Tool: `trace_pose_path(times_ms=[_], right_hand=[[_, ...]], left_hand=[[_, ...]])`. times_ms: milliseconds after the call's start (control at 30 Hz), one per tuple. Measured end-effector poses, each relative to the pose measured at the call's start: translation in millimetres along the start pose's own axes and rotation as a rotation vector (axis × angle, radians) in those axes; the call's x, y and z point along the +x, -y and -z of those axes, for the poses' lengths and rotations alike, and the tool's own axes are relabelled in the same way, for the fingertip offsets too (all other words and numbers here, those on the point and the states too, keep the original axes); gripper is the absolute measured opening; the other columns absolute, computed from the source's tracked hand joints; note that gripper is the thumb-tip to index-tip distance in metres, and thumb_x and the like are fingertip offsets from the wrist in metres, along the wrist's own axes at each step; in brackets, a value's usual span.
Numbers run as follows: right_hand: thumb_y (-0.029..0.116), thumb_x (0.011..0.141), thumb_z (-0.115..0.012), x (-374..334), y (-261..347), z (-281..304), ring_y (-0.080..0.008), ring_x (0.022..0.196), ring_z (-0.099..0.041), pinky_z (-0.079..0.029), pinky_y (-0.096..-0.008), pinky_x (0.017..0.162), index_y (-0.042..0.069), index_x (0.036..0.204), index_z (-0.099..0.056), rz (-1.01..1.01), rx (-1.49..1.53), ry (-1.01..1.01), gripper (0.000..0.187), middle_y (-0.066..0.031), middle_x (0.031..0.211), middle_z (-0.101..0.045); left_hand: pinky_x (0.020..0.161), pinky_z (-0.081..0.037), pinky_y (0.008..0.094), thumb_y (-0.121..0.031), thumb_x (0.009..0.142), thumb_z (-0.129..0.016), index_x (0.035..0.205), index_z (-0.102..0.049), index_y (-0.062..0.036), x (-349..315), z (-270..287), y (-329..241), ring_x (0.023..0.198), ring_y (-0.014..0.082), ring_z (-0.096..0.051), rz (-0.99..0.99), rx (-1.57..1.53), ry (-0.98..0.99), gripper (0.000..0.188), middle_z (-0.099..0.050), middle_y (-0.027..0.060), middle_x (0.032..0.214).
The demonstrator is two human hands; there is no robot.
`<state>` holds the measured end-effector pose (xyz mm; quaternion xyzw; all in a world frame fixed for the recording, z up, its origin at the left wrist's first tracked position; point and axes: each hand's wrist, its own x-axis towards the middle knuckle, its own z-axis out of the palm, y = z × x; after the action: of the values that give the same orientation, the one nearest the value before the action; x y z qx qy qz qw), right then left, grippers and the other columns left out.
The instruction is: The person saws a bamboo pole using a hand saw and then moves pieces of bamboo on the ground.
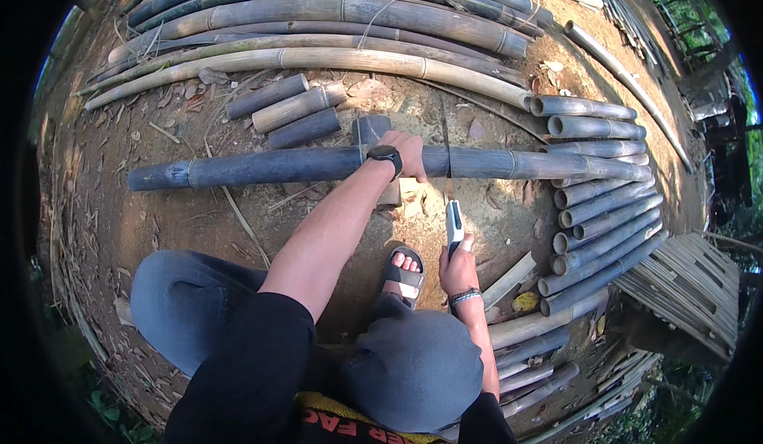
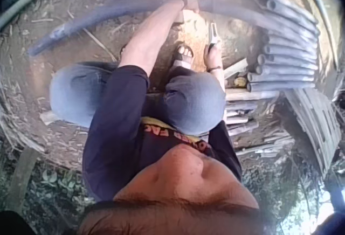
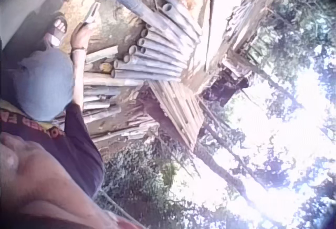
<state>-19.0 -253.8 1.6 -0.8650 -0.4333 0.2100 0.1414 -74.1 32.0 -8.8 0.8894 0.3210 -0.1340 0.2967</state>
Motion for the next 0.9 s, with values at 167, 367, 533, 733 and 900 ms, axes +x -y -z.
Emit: trace_pose_path(times_ms=[167,367,533,733,900], right_hand=[[0.019,0.096,-0.055,-69.0,-21.0,10.6,-0.0499,0.071,-0.063,-0.049,-0.0533,0.057,-0.018,0.129,-0.023,-0.183,-0.004,0.102,0.059,-0.0339,0.074,-0.062],[0.015,0.094,-0.056,15.2,1.6,-4.5,-0.0519,0.071,-0.062,-0.049,-0.0557,0.059,-0.013,0.128,-0.025,0.05,-0.022,-0.085,0.054,-0.0349,0.073,-0.061],[0.018,0.093,-0.058,-67.2,-18.5,0.9,-0.0505,0.074,-0.063,-0.05,-0.0541,0.06,-0.009,0.123,-0.031,-0.214,0.014,0.081,0.048,-0.0344,0.075,-0.062],[0.022,0.093,-0.057,11.1,16.7,7.1,-0.0525,0.078,-0.061,-0.049,-0.0549,0.065,-0.013,0.129,-0.028,-0.128,0.017,0.04,0.058,-0.0366,0.081,-0.061],[0.026,0.089,-0.063,-78.3,-55.5,-15.6,-0.0505,0.081,-0.064,-0.05,-0.0534,0.066,-0.004,0.128,-0.032,-0.278,0.103,0.082,0.059,-0.0342,0.083,-0.063]], left_hand=[[0.086,-0.054,0.0351,-0.039,0.06,-0.087,0.099,-0.074,-0.0039,-0.8,11.7,5.9,0.097,0.0284,-0.069,0.071,-0.019,0.048,0.054,-0.072,0.0166,0.101],[0.087,-0.054,0.0349,-0.041,0.059,-0.087,0.099,-0.074,-0.0034,3.4,3.6,-3.5,0.097,0.0283,-0.069,0.028,-0.012,0.005,0.056,-0.072,0.0172,0.101],[0.084,-0.055,0.0375,-0.042,0.056,-0.086,0.095,-0.074,-0.0009,5.8,7.2,11.2,0.094,0.0308,-0.07,0.048,-0.024,0.038,0.058,-0.072,0.0191,0.098],[0.084,-0.055,0.038,-0.042,0.054,-0.086,0.095,-0.073,-0.0005,14.6,10.4,7.6,0.093,0.0312,-0.07,0.028,-0.049,0.06,0.059,-0.072,0.0201,0.099],[0.087,-0.054,0.0357,-0.042,0.056,-0.086,0.104,-0.071,-0.0015,11.2,14.9,4.9,0.098,0.0283,-0.069,0.08,-0.041,0.095,0.064,-0.071,0.0181,0.106]])
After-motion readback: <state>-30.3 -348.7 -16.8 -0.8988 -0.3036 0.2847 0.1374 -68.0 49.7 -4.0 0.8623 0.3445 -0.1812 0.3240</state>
